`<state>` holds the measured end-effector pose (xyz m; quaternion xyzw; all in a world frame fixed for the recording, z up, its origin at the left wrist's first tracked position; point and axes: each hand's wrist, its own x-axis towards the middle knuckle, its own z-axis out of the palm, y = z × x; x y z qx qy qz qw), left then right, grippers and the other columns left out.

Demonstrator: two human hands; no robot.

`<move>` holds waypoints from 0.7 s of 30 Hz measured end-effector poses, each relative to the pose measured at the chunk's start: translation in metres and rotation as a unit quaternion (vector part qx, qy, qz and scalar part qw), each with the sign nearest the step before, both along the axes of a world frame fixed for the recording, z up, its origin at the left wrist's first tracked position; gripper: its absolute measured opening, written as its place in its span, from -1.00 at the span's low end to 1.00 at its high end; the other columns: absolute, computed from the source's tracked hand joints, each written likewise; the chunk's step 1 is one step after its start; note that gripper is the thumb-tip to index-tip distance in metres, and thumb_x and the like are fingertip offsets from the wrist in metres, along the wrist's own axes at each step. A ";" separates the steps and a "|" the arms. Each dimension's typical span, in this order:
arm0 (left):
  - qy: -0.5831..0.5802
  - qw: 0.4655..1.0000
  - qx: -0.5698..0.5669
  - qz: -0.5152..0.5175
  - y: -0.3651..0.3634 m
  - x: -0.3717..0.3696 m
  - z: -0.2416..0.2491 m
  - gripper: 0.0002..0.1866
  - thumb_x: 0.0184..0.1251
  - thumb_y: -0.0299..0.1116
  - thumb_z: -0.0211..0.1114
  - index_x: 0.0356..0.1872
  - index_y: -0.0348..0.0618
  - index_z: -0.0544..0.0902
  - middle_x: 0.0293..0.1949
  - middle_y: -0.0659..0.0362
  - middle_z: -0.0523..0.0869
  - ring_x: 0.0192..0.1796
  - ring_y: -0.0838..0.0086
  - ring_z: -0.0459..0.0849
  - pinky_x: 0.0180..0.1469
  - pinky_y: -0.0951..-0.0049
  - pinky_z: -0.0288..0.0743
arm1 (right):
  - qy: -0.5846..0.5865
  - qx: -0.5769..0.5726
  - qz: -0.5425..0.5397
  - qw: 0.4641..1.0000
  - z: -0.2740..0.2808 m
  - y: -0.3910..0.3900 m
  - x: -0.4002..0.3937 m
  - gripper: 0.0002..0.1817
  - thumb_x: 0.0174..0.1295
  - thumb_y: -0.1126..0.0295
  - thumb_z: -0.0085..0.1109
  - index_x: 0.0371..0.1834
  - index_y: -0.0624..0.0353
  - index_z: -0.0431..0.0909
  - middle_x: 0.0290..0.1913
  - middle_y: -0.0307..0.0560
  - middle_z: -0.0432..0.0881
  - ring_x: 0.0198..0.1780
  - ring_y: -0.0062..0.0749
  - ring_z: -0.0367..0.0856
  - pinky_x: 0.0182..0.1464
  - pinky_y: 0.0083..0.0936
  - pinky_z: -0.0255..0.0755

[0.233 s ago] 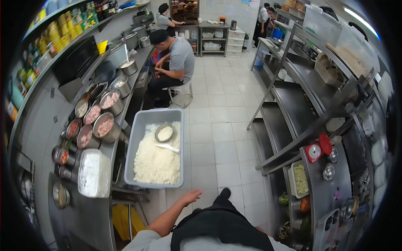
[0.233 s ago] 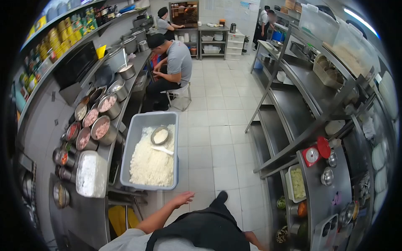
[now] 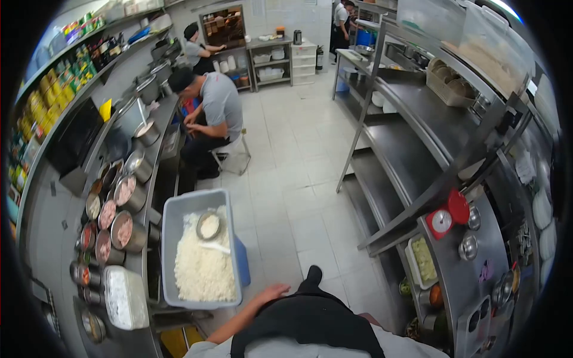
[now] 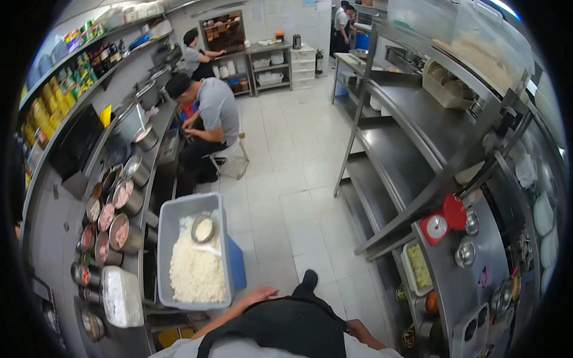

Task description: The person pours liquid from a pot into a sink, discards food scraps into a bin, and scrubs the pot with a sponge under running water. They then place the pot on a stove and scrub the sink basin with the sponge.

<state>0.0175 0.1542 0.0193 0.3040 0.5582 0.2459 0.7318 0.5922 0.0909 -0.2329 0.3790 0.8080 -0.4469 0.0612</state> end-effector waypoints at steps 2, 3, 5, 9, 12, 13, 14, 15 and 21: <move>-0.032 0.993 0.098 -0.053 0.016 -0.010 0.042 -0.37 0.57 0.15 0.14 0.32 -0.20 0.60 0.25 0.05 0.69 0.29 0.27 0.63 0.28 0.26 0.48 | -0.060 -0.184 -0.252 0.948 0.068 0.090 -0.032 -0.56 0.35 0.07 0.34 0.15 0.09 0.57 0.01 0.02 0.69 -0.13 -0.04 0.72 -0.12 -0.09 0.59; 0.001 0.989 0.133 -0.061 0.037 -0.017 0.057 -0.38 0.56 0.15 0.15 0.30 -0.21 0.61 0.24 0.04 0.70 0.28 0.28 0.64 0.27 0.27 0.49 | -0.044 -0.263 -0.384 0.884 0.088 0.129 -0.048 -0.56 0.36 0.09 0.33 0.15 0.12 0.57 -0.01 0.01 0.69 -0.14 -0.07 0.73 -0.13 -0.11 0.60; 0.062 0.974 0.204 -0.077 0.082 -0.027 0.076 -0.38 0.56 0.13 0.16 0.27 -0.23 0.63 0.20 0.04 0.72 0.25 0.30 0.65 0.24 0.29 0.51 | 0.007 -0.313 -0.522 0.793 0.139 0.206 -0.087 -0.57 0.36 0.11 0.31 0.13 0.17 0.58 -0.05 -0.02 0.69 -0.15 -0.12 0.74 -0.16 -0.16 0.61; 0.172 0.964 0.203 -0.028 0.130 -0.043 0.064 -0.40 0.55 0.10 0.17 0.23 -0.27 0.66 0.13 0.03 0.76 0.18 0.31 0.69 0.17 0.30 0.55 | 0.025 -0.297 -0.562 0.772 0.170 0.358 -0.128 -0.57 0.39 0.11 0.28 0.14 0.18 0.57 -0.02 -0.02 0.69 -0.12 -0.16 0.76 -0.15 -0.20 0.63; 0.236 0.964 0.006 0.121 0.176 -0.067 0.016 -0.44 0.56 0.06 0.15 0.25 -0.24 0.65 0.13 0.05 0.75 0.13 0.29 0.70 0.10 0.26 0.57 | 0.019 -0.286 -0.531 0.798 0.189 0.434 -0.154 -0.54 0.38 0.07 0.27 0.17 0.16 0.56 0.01 -0.06 0.68 -0.12 -0.21 0.75 -0.15 -0.23 0.62; 0.236 0.961 -0.018 0.144 0.185 -0.070 0.026 -0.45 0.57 0.04 0.13 0.26 -0.21 0.63 0.15 0.06 0.73 0.13 0.29 0.69 0.09 0.27 0.57 | 0.012 -0.284 -0.522 0.804 0.191 0.450 -0.163 -0.53 0.38 0.06 0.27 0.18 0.15 0.56 0.01 -0.07 0.68 -0.12 -0.23 0.75 -0.16 -0.24 0.62; 0.235 0.957 -0.042 0.165 0.197 -0.072 0.036 -0.47 0.58 0.03 0.11 0.28 -0.18 0.62 0.17 0.07 0.71 0.13 0.28 0.68 0.08 0.27 0.57 | 0.007 -0.289 -0.505 0.814 0.191 0.463 -0.169 -0.52 0.38 0.05 0.27 0.18 0.15 0.55 0.01 -0.08 0.68 -0.11 -0.24 0.75 -0.16 -0.25 0.62; 0.232 0.955 -0.046 0.178 0.206 -0.074 0.032 -0.45 0.57 0.06 0.11 0.25 -0.20 0.65 0.13 0.06 0.74 0.08 0.27 0.70 0.06 0.27 0.57 | 0.002 -0.295 -0.487 0.822 0.187 0.478 -0.176 -0.51 0.38 0.03 0.27 0.19 0.15 0.55 0.01 -0.09 0.68 -0.11 -0.26 0.75 -0.17 -0.26 0.62; 0.268 0.959 0.077 0.053 0.207 -0.115 -0.068 -0.41 0.57 0.14 0.10 0.21 -0.21 0.67 0.04 0.05 0.79 -0.08 0.21 0.75 -0.04 0.25 0.58 | -0.121 -0.325 -0.465 0.814 0.144 0.527 -0.175 -0.52 0.38 0.01 0.29 0.15 0.15 0.61 -0.01 -0.08 0.72 -0.09 -0.23 0.76 -0.12 -0.24 0.63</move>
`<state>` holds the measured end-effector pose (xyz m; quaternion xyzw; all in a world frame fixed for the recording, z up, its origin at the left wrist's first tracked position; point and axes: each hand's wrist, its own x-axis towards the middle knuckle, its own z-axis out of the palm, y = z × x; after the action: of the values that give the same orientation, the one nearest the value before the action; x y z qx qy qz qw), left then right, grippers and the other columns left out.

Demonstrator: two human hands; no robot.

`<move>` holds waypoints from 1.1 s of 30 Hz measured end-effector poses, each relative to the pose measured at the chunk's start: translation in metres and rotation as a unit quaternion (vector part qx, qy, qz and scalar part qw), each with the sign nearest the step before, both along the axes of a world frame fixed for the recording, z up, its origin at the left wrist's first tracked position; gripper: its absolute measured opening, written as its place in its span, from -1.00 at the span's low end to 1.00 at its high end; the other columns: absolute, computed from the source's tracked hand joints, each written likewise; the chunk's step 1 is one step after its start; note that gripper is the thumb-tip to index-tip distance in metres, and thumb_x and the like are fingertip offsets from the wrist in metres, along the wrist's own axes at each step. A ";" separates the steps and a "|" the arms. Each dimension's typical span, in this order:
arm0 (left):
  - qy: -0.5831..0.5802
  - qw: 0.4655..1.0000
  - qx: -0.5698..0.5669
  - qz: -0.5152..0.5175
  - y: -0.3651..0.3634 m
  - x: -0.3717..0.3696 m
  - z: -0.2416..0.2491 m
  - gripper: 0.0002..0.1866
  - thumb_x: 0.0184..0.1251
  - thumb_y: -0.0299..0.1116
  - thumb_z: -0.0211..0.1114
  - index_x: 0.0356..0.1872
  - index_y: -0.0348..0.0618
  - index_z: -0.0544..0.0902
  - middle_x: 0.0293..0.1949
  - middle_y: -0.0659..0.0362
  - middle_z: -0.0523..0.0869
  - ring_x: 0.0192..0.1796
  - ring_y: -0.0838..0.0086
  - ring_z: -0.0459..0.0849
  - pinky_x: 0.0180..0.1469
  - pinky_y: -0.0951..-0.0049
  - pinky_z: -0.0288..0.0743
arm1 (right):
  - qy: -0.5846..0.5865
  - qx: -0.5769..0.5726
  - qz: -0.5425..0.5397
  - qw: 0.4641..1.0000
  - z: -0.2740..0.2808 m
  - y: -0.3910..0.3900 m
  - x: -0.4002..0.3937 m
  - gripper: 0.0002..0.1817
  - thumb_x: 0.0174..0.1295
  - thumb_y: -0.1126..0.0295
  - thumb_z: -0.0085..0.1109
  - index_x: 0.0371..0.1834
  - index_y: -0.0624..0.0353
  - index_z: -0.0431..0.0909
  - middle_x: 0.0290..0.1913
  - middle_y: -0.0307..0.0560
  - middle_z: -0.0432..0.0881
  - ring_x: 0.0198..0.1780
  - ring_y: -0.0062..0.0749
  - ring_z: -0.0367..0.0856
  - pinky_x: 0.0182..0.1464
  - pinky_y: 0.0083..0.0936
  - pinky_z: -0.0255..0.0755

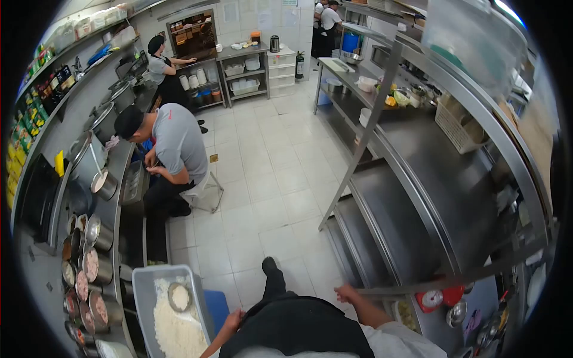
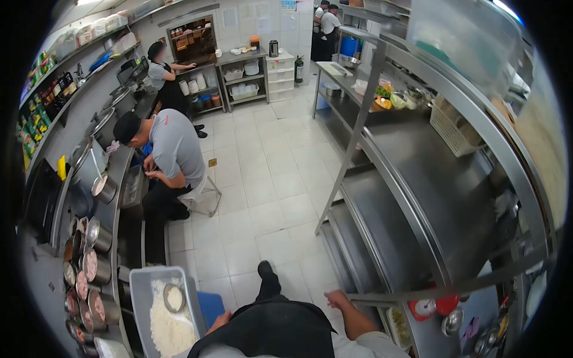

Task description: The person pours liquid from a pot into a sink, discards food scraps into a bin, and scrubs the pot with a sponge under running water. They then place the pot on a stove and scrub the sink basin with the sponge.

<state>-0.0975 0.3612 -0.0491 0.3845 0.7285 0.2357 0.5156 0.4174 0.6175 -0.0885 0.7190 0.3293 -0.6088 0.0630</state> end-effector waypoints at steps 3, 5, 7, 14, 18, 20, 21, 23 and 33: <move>-0.011 0.994 -0.095 0.057 0.026 -0.023 -0.033 -0.42 0.57 0.13 0.08 0.22 -0.20 0.64 0.04 0.03 0.79 -0.09 0.19 0.75 -0.06 0.22 0.58 | -0.030 -0.035 -0.055 0.997 -0.001 0.010 0.020 -0.52 0.36 0.05 0.32 0.14 0.20 0.65 -0.08 -0.08 0.75 -0.14 -0.27 0.76 -0.12 -0.24 0.63; -0.048 0.980 -0.151 0.120 0.058 -0.038 -0.045 -0.43 0.58 0.12 0.07 0.23 -0.19 0.62 0.04 0.02 0.79 -0.10 0.17 0.75 -0.07 0.20 0.59 | -0.051 -0.048 -0.024 0.997 0.041 0.027 0.024 -0.56 0.35 0.05 0.33 0.07 0.19 0.68 -0.15 -0.11 0.75 -0.17 -0.31 0.75 -0.13 -0.25 0.62; -0.095 0.957 -0.198 0.190 0.092 -0.055 -0.059 -0.43 0.58 0.11 0.05 0.23 -0.19 0.60 0.04 0.00 0.78 -0.11 0.15 0.75 -0.09 0.18 0.59 | -0.057 -0.050 -0.012 0.997 0.104 0.049 0.008 -0.59 0.34 0.05 0.33 0.00 0.18 0.71 -0.21 -0.13 0.76 -0.20 -0.36 0.75 -0.15 -0.27 0.61; -0.167 0.913 -0.224 0.299 0.290 -0.106 -0.040 -0.42 0.52 0.08 0.12 0.30 -0.18 0.51 0.18 -0.05 0.69 -0.02 0.08 0.72 -0.08 0.11 0.58 | 0.069 -0.023 -0.106 0.992 0.065 0.151 0.022 -0.65 0.44 0.07 0.24 0.03 0.10 0.67 -0.13 -0.13 0.73 -0.15 -0.27 0.71 -0.02 -0.20 0.55; -0.149 0.944 -0.154 0.249 0.449 -0.131 -0.009 -0.43 0.51 0.05 0.18 0.33 -0.15 0.49 0.26 0.01 0.65 0.05 0.15 0.69 0.04 0.08 0.55 | 0.043 -0.040 -0.121 0.991 0.037 0.232 -0.030 -0.58 0.44 0.05 0.22 0.14 0.13 0.66 0.01 -0.06 0.72 -0.07 -0.21 0.71 0.00 -0.19 0.55; -0.153 0.951 -0.113 0.245 0.518 -0.131 0.018 -0.45 0.53 0.03 0.18 0.33 -0.14 0.49 0.28 0.03 0.64 0.09 0.16 0.69 0.11 0.04 0.55 | 0.056 -0.057 -0.094 0.992 0.029 0.278 -0.050 -0.54 0.44 0.03 0.22 0.19 0.14 0.65 0.09 -0.03 0.70 -0.03 -0.18 0.70 0.04 -0.18 0.55; -0.159 0.950 -0.089 0.255 0.549 -0.127 0.025 -0.47 0.53 0.01 0.18 0.31 -0.14 0.51 0.24 0.04 0.66 0.07 0.16 0.71 0.08 0.05 0.56 | 0.058 -0.071 -0.072 0.993 0.011 0.301 -0.057 -0.52 0.44 0.01 0.22 0.22 0.13 0.64 0.13 -0.02 0.69 -0.02 -0.17 0.70 0.05 -0.18 0.55; -0.162 0.947 -0.069 0.269 0.562 -0.127 0.037 -0.50 0.53 0.01 0.18 0.26 -0.15 0.55 0.15 0.07 0.71 -0.01 0.23 0.72 -0.01 0.13 0.58 | 0.049 -0.099 -0.027 0.993 -0.019 0.333 -0.075 -0.49 0.43 -0.02 0.22 0.24 0.12 0.64 0.17 -0.01 0.68 0.01 -0.15 0.69 0.07 -0.17 0.55; 0.163 0.984 -0.002 -0.069 0.610 -0.145 0.026 -0.41 0.65 0.13 0.01 0.17 -0.28 0.57 0.02 -0.09 0.79 -0.01 0.16 0.80 -0.03 0.17 0.65 | 0.042 0.090 0.133 0.986 -0.009 0.681 -0.199 -0.37 0.33 -0.23 0.24 -0.41 0.22 0.77 -0.51 -0.09 0.71 -0.56 -0.35 0.61 -0.48 -0.29 0.52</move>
<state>-0.2429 0.9714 -0.0231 0.4659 0.7749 0.1325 0.4061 0.2189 1.2980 -0.0978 0.6452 0.4774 -0.5930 0.0643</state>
